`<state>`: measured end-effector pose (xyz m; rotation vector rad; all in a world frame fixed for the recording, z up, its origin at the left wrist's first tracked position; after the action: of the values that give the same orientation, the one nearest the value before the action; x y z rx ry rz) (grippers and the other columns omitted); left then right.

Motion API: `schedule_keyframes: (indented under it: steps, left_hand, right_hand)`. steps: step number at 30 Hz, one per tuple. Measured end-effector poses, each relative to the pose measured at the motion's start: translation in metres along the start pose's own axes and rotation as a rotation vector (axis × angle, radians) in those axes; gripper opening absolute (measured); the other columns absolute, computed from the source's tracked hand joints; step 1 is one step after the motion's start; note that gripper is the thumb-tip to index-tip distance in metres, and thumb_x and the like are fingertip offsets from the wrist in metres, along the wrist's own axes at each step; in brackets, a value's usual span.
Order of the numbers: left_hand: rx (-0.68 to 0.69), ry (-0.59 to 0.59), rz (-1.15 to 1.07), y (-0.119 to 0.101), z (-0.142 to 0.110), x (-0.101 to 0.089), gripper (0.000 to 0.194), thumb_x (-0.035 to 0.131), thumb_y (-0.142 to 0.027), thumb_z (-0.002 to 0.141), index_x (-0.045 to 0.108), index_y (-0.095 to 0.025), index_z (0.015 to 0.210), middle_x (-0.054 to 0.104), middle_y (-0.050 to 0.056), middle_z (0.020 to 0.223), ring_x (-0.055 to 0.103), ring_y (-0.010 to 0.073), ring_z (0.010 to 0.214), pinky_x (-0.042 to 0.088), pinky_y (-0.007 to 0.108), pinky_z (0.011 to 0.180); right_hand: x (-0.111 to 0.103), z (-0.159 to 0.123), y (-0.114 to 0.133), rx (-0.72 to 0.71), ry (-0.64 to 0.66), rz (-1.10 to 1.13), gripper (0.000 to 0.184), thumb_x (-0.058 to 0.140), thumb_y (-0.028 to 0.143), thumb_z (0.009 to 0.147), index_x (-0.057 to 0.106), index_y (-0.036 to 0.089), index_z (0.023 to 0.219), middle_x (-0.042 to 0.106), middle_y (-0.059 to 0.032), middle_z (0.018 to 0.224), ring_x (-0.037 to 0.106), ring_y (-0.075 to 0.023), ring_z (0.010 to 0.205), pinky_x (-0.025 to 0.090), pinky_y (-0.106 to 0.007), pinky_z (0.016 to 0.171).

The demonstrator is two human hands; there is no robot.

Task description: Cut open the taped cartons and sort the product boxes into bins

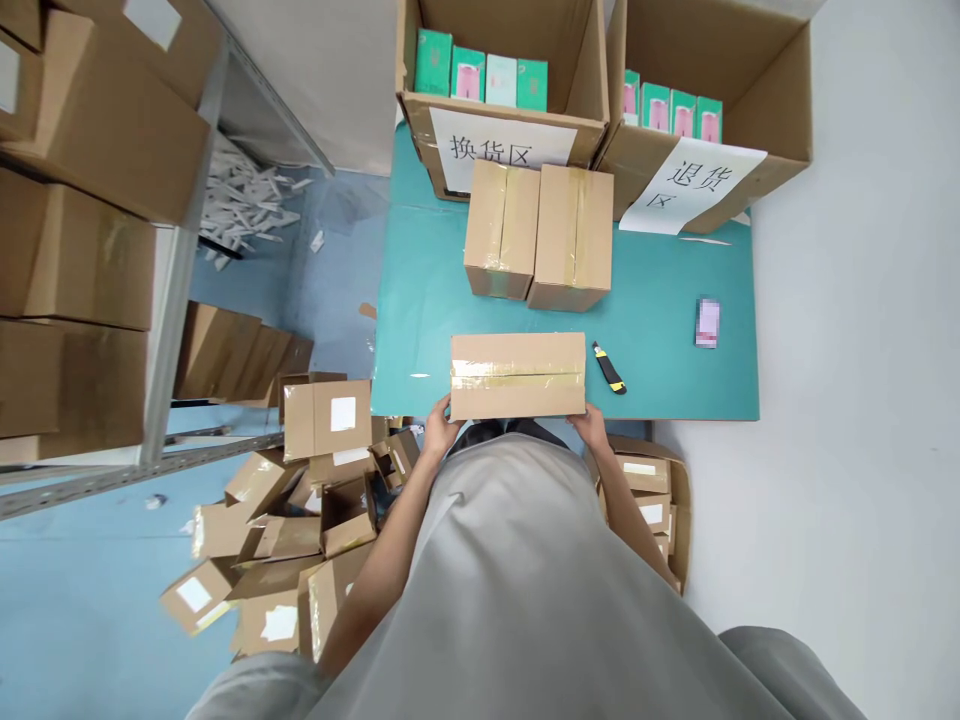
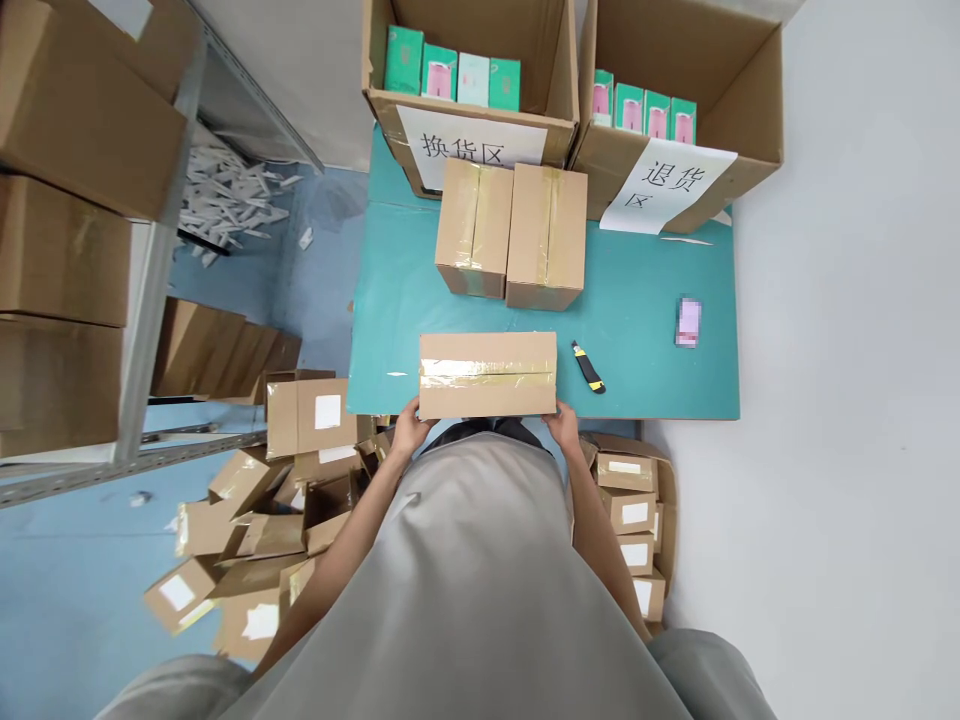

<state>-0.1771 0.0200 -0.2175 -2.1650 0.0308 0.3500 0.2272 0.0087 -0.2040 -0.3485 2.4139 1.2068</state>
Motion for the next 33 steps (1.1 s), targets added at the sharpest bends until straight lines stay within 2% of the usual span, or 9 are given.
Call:
schedule_keyframes:
  steps: [3,6,10,13,16,20,24,28,33]
  left_hand:
    - [0.028,0.002,-0.007,-0.01,0.001,0.003,0.049,0.089,-0.009,0.067,0.084,-0.019,0.115,0.071,0.018,0.15,0.059,0.0414,0.153,0.054,0.057,0.126]
    - [0.058,0.038,-0.029,-0.025,0.003,0.0,0.041,0.091,-0.013,0.069,0.086,-0.022,0.11,0.062,0.016,0.16,0.053,0.0402,0.16,0.05,0.055,0.13]
    - [0.135,0.049,-0.082,-0.056,0.003,-0.013,0.038,0.091,-0.035,0.083,0.088,-0.023,0.119,0.059,0.014,0.166,0.056,0.037,0.158,0.049,0.05,0.132]
    - [0.224,-0.015,-0.061,-0.081,0.004,-0.026,0.046,0.084,-0.056,0.094,0.087,-0.022,0.126,0.061,0.015,0.166,0.058,0.0354,0.156,0.053,0.048,0.128]
    - [0.255,-0.066,0.004,-0.088,0.012,-0.032,0.056,0.081,-0.068,0.093,0.089,-0.02,0.121,0.065,0.017,0.159,0.059,0.036,0.154,0.056,0.048,0.125]
    - [0.133,-0.042,0.067,-0.059,0.026,-0.031,0.059,0.081,-0.072,0.089,0.089,-0.018,0.111,0.073,0.019,0.148,0.066,0.0379,0.146,0.058,0.052,0.121]
    - [0.063,-0.004,0.038,-0.021,0.024,-0.033,0.059,0.061,-0.069,0.101,0.088,-0.018,0.113,0.079,0.018,0.145,0.067,0.0366,0.147,0.053,0.053,0.127]
    - [0.004,0.003,0.062,0.008,0.014,-0.033,0.046,0.067,-0.05,0.095,0.086,-0.017,0.12,0.083,0.017,0.138,0.072,0.0368,0.14,0.054,0.054,0.126]
    - [-0.032,0.043,0.091,0.023,0.007,-0.023,0.039,0.077,-0.037,0.079,0.087,-0.018,0.111,0.088,0.015,0.114,0.079,0.0383,0.121,0.059,0.06,0.117]
  right_hand:
    - [-0.003,0.003,0.007,-0.025,-0.03,-0.003,0.036,0.082,0.056,0.073,0.079,0.022,0.085,0.081,-0.0103,0.093,0.073,-0.0308,0.091,0.061,-0.039,0.082]
    - [-0.012,0.006,0.019,-0.045,-0.045,0.01,0.052,0.082,0.071,0.073,0.078,0.02,0.084,0.08,-0.0133,0.107,0.069,-0.0252,0.083,0.058,-0.036,0.076]
    - [-0.031,0.007,0.052,-0.14,-0.076,0.035,0.073,0.074,0.084,0.081,0.085,0.016,0.105,0.077,-0.0164,0.128,0.065,-0.0197,0.076,0.057,-0.035,0.074]
    - [-0.042,0.008,0.08,-0.257,-0.127,-0.021,0.079,0.067,0.088,0.09,0.089,0.016,0.114,0.079,-0.0152,0.12,0.064,-0.0202,0.075,0.057,-0.037,0.077]
    - [-0.04,0.012,0.091,-0.287,-0.145,-0.079,0.082,0.063,0.091,0.093,0.091,0.016,0.11,0.082,-0.0151,0.11,0.066,-0.0231,0.077,0.058,-0.041,0.082]
    - [-0.026,0.02,0.078,-0.245,-0.11,-0.076,0.088,0.06,0.096,0.089,0.091,0.016,0.109,0.084,-0.0183,0.113,0.071,-0.0265,0.079,0.061,-0.043,0.08]
    - [-0.024,0.024,0.049,-0.17,-0.045,-0.026,0.085,0.05,0.094,0.094,0.088,0.018,0.096,0.085,-0.0179,0.112,0.071,-0.024,0.07,0.062,-0.041,0.074]
    - [-0.029,0.02,0.019,-0.101,-0.031,-0.052,0.065,0.059,0.079,0.093,0.087,0.021,0.098,0.086,-0.0153,0.107,0.066,-0.0207,0.061,0.061,-0.039,0.069]
    - [-0.008,0.007,0.001,-0.096,0.066,-0.092,0.037,0.07,0.051,0.08,0.087,0.021,0.094,0.083,-0.0091,0.086,0.063,-0.02,0.058,0.057,-0.035,0.063]
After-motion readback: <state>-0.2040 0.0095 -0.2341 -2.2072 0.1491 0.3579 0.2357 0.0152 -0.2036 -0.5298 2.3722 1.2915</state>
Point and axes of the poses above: each hand's wrist, its own z-axis towards the middle knuckle, its own x-axis out of the palm, y = z × x, the point moved 8 cm from there along z, towards the middle knuckle
